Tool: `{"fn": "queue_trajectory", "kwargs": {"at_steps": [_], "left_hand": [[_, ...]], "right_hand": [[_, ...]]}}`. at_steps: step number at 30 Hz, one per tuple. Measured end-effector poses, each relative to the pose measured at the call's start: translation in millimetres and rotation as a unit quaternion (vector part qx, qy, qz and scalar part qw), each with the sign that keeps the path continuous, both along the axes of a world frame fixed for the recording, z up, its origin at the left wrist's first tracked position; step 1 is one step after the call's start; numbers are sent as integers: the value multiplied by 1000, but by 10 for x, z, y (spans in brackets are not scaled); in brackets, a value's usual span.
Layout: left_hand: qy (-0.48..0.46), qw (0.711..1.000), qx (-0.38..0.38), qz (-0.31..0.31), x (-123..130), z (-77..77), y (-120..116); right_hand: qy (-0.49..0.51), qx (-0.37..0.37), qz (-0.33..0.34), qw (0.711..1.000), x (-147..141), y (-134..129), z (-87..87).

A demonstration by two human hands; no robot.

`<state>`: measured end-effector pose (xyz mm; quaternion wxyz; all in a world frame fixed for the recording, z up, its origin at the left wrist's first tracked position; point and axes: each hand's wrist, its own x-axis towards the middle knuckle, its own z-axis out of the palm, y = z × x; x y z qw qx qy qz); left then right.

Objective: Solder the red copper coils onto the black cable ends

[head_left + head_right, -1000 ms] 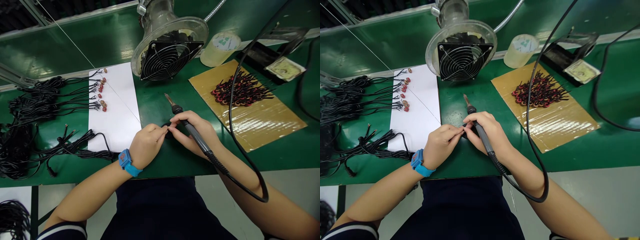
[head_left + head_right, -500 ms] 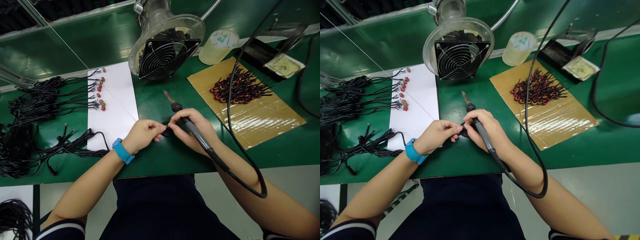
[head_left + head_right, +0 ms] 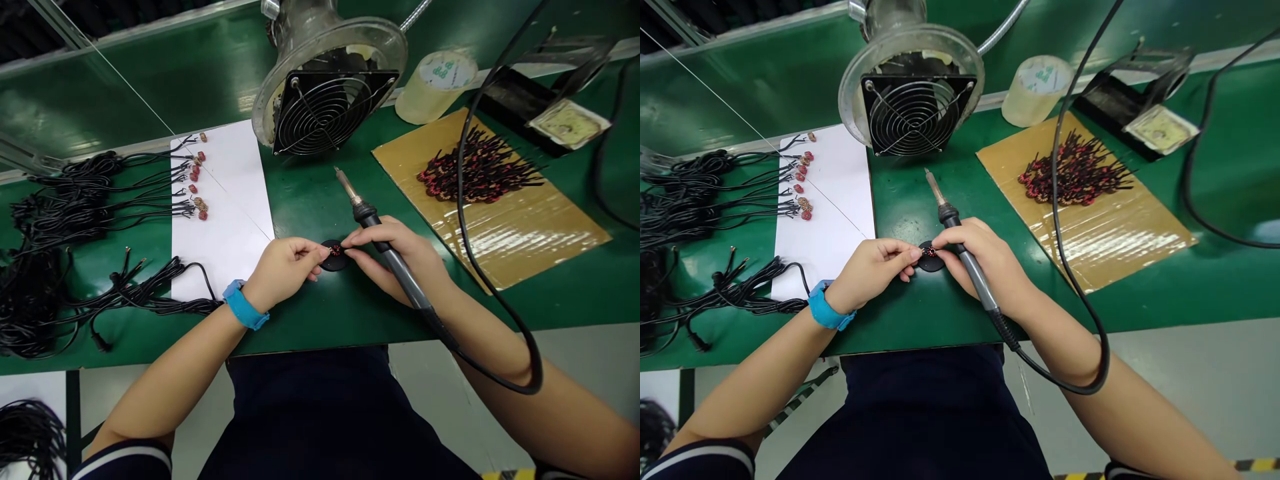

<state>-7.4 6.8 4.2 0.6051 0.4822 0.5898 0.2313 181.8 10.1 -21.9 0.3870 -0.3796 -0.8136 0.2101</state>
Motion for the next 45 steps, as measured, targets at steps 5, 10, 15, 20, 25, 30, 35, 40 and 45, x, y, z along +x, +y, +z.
{"fn": "queue_trajectory", "kwargs": {"at_steps": [5, 10, 15, 20, 25, 30, 35, 40, 45], "left_hand": [[30, 999, 32, -9, 14, -26, -27], [47, 998, 44, -4, 22, -43, -51], [68, 995, 67, 5, 43, -56, -73], [61, 995, 83, 15, 53, -74, -79], [68, 990, 123, 11, 32, -134, -102], [77, 985, 156, 9, 36, -165, -125], [74, 984, 159, 9, 52, -139, -137], [87, 981, 175, 9, 79, -98, -122], [106, 972, 210, 12, 118, -75, -138]], "right_hand": [[-38, 61, 18, 997, -62, 26, 30], [-85, 89, -12, 992, -142, 45, 19], [-89, 92, -51, 990, -213, 28, 26], [-55, 73, -75, 993, -132, -64, 33], [16, 78, -94, 992, -25, -197, -6], [28, 115, -87, 989, 28, -341, -59], [108, 120, -90, 983, 114, -541, -115], [134, 113, -42, 984, 140, -646, -122], [84, 99, -7, 992, 111, -641, -65]]}}
